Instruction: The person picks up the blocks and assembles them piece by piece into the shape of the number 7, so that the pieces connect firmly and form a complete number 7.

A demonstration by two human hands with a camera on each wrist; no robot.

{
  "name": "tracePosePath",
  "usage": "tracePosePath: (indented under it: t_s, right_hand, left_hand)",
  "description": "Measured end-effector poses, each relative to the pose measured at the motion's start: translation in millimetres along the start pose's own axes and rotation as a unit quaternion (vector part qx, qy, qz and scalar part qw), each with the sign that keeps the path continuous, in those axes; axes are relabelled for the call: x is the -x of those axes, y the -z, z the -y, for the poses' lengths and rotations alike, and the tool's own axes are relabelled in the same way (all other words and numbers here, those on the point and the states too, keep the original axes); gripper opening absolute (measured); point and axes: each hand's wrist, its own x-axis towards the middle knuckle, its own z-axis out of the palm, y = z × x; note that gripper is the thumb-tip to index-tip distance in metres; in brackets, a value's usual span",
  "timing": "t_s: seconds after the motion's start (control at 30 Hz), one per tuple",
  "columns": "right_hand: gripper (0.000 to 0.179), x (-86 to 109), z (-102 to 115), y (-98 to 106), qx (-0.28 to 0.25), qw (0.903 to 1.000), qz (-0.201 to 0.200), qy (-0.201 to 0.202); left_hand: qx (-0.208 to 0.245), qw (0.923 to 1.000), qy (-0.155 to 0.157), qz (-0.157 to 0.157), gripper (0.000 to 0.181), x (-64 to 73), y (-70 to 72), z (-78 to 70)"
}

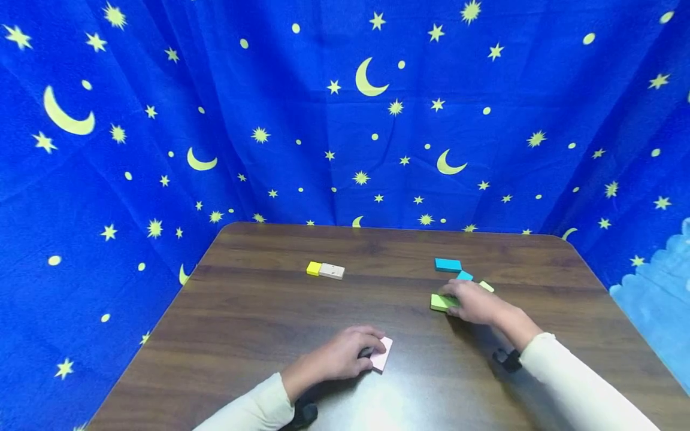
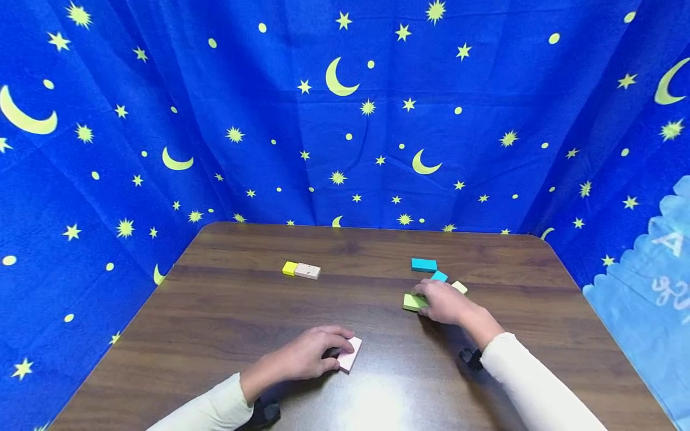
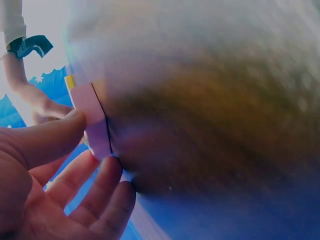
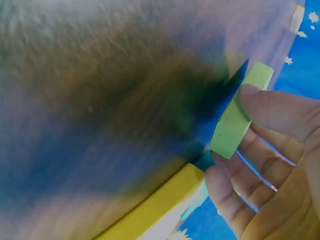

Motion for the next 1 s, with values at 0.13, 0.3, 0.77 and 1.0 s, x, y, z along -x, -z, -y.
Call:
tracePosePath:
  t_s: [0.13,0.3,0.77,1.0]
  right_hand:
    - [0.03,-1.5,-1,4,0.005,0.9999,0.01,-0.004]
    - [0.032,-7.7,-2,12,0.012,0.9999,0.004,-0.002]
    - [0.038,-28.6,2,23,0.013,0.9996,0.007,0.025]
    - [0.037,-42.5,9,18,0.02,0.9993,0.013,0.028]
  left_hand:
    - [-0.003,1.0,0.009,-0.002,0.026,1.0,-3.8,-3.5]
    - [-0.004,0.9999,0.012,-0.01,0.026,1.6,-4.8,-5.3]
    - [-0.012,0.9995,0.028,0.0,0.029,2.5,-2.8,-6.6]
    - [-0.005,0.9996,0.026,-0.008,0.03,1.2,-0.8,-3.4]
